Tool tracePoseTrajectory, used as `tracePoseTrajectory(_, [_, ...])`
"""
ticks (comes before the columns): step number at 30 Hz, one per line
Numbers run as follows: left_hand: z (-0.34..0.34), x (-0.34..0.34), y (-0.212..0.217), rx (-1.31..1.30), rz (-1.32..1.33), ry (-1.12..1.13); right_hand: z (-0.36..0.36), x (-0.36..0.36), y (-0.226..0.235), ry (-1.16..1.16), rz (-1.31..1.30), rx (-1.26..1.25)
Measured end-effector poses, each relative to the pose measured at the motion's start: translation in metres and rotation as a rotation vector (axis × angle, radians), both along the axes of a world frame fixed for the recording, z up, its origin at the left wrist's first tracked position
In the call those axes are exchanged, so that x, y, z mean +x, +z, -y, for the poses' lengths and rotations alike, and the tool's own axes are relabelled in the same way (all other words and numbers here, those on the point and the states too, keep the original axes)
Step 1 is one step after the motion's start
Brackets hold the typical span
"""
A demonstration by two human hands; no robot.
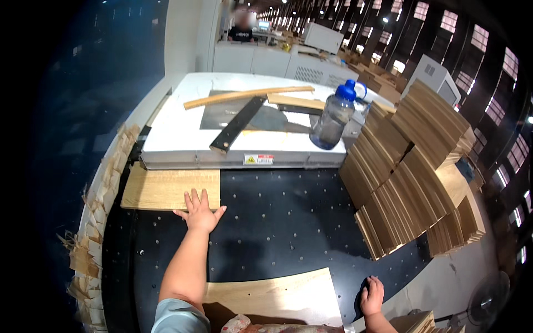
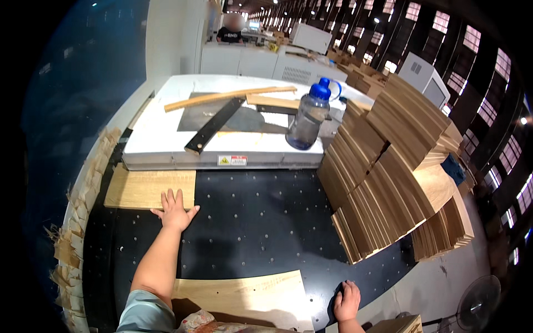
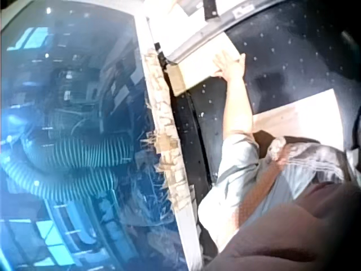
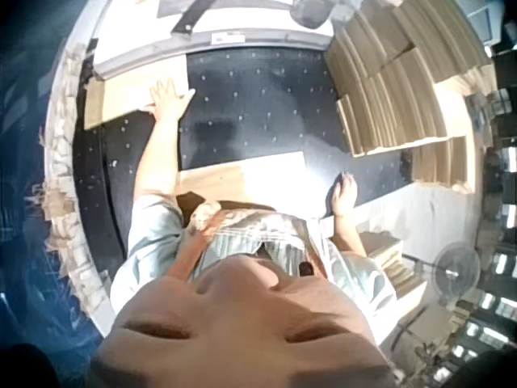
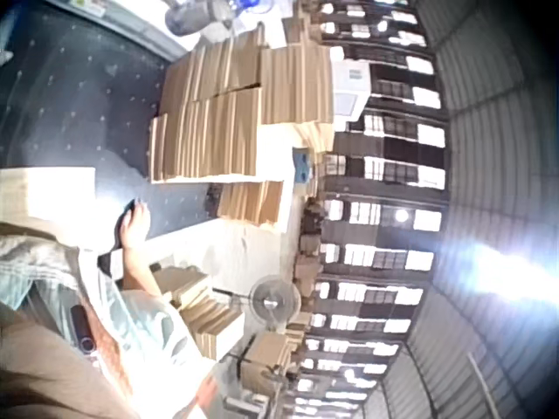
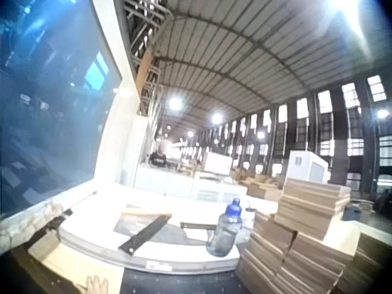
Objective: The person picks up rectangular wood panels from a stack, places them onto a work surface, turns them over to check different sides, and kemudian places them onto a separate pile.
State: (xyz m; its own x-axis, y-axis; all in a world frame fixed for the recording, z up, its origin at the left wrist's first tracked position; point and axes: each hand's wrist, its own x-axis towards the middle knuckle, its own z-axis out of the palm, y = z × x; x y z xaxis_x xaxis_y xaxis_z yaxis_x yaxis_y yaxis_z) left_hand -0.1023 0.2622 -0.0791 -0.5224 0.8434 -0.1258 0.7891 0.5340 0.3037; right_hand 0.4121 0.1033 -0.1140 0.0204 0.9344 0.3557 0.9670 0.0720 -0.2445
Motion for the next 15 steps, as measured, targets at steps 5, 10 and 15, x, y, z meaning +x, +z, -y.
tracePoseTrajectory(5, [-0.0009, 0.0037, 0.0077, -0.053, -0.063, -0.014, -0.0004, 0.001, -0.001, -0.014, -0.016, -0.014])
tracePoseTrajectory(10, [0.0007, 0.0029, 0.0077, -0.05, -0.057, -0.009, 0.0031, 0.0009, 0.0028, -0.034, -0.015, -0.02])
tracePoseTrajectory(15, [-0.0045, 0.0082, 0.0066, -0.046, -0.055, -0.006, -0.0014, 0.0022, 0.0007, -0.033, -0.016, -0.026])
